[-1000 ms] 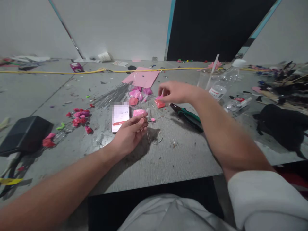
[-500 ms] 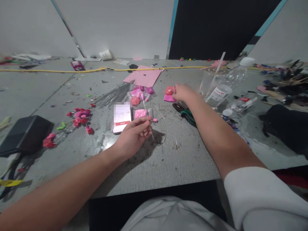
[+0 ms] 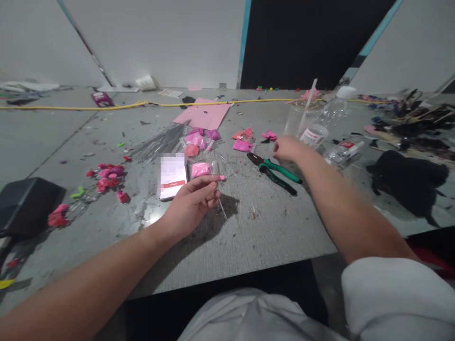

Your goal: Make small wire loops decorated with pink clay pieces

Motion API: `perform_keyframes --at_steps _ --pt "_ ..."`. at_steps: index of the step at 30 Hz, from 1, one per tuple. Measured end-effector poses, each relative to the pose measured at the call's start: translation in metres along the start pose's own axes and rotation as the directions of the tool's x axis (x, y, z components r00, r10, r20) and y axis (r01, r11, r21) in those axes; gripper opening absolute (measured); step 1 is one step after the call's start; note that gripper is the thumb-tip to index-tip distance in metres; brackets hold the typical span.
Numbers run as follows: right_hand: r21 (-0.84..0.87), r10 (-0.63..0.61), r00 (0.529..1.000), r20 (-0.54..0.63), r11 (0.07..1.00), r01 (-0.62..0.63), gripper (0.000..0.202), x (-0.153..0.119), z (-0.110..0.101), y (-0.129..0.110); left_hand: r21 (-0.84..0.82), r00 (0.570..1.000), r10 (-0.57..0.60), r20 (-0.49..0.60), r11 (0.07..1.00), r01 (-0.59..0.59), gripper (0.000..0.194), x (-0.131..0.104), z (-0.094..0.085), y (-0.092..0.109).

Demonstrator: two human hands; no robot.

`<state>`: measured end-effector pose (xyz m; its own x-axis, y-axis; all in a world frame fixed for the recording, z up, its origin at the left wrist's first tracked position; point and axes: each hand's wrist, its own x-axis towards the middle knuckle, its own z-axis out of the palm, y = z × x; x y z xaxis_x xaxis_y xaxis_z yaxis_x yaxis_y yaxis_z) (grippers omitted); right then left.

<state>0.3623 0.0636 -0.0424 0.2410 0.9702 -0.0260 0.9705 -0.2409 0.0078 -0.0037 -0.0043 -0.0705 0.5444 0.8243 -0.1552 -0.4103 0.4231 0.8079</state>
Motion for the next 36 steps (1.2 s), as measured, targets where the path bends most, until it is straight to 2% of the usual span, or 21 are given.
perform_keyframes --at_steps 2,4,9,11,14,16,20,26,30,33,36 --pt "-0.018 0.015 1.0 0.024 1.0 -0.015 0.028 -0.005 0.012 -0.001 0.028 1.0 0.004 0.012 1.0 -0.004 0.024 -0.001 0.0 0.0" --pt "-0.012 -0.001 0.998 0.063 1.0 0.002 0.032 -0.009 0.015 0.001 0.044 1.0 0.005 0.021 0.999 -0.005 0.024 -0.001 0.0 0.0" --pt "0.113 -0.131 0.974 0.187 0.987 0.111 0.038 -0.018 -0.002 0.015 0.065 1.0 -0.015 0.011 0.998 0.014 0.026 -0.002 0.0 0.001" --pt "0.143 -0.142 0.977 0.158 0.983 0.119 0.039 -0.019 -0.005 0.016 0.069 1.0 -0.027 -0.001 0.997 0.027 0.026 -0.002 0.002 0.001" --pt "0.111 -0.102 0.994 0.041 0.989 0.096 0.045 -0.016 0.0 0.009 0.086 0.999 -0.031 -0.014 0.996 0.032 0.025 -0.004 0.004 0.002" --pt "0.094 -0.096 0.994 0.042 0.991 0.092 0.044 -0.015 0.005 0.005 0.098 1.0 -0.026 -0.013 0.995 0.027 0.024 -0.004 0.004 0.002" --pt "0.121 -0.117 0.986 0.118 0.987 0.103 0.034 -0.02 0.001 0.013 0.111 1.0 -0.021 0.001 0.994 0.021 0.025 -0.003 0.003 0.002" --pt "0.145 -0.083 0.951 0.297 0.989 0.041 0.03 -0.036 -0.028 0.031 0.12 0.999 -0.043 0.01 0.992 0.042 0.023 -0.002 0.0 0.001" --pt "0.101 0.035 0.968 0.249 0.993 -0.062 0.01 -0.047 -0.03 0.023 0.13 0.999 -0.042 0.013 0.991 0.04 0.023 -0.002 -0.001 0.0" --pt "0.029 0.078 0.982 0.172 0.996 -0.084 0.023 -0.052 -0.018 0.014 0.132 0.999 -0.037 0.014 0.991 0.035 0.022 -0.002 -0.001 0.001" --pt "0.017 0.083 0.99 0.113 0.996 -0.085 0.009 -0.053 -0.007 0.012 0.128 0.999 -0.031 0.01 0.991 0.03 0.021 -0.002 0.0 0.002"
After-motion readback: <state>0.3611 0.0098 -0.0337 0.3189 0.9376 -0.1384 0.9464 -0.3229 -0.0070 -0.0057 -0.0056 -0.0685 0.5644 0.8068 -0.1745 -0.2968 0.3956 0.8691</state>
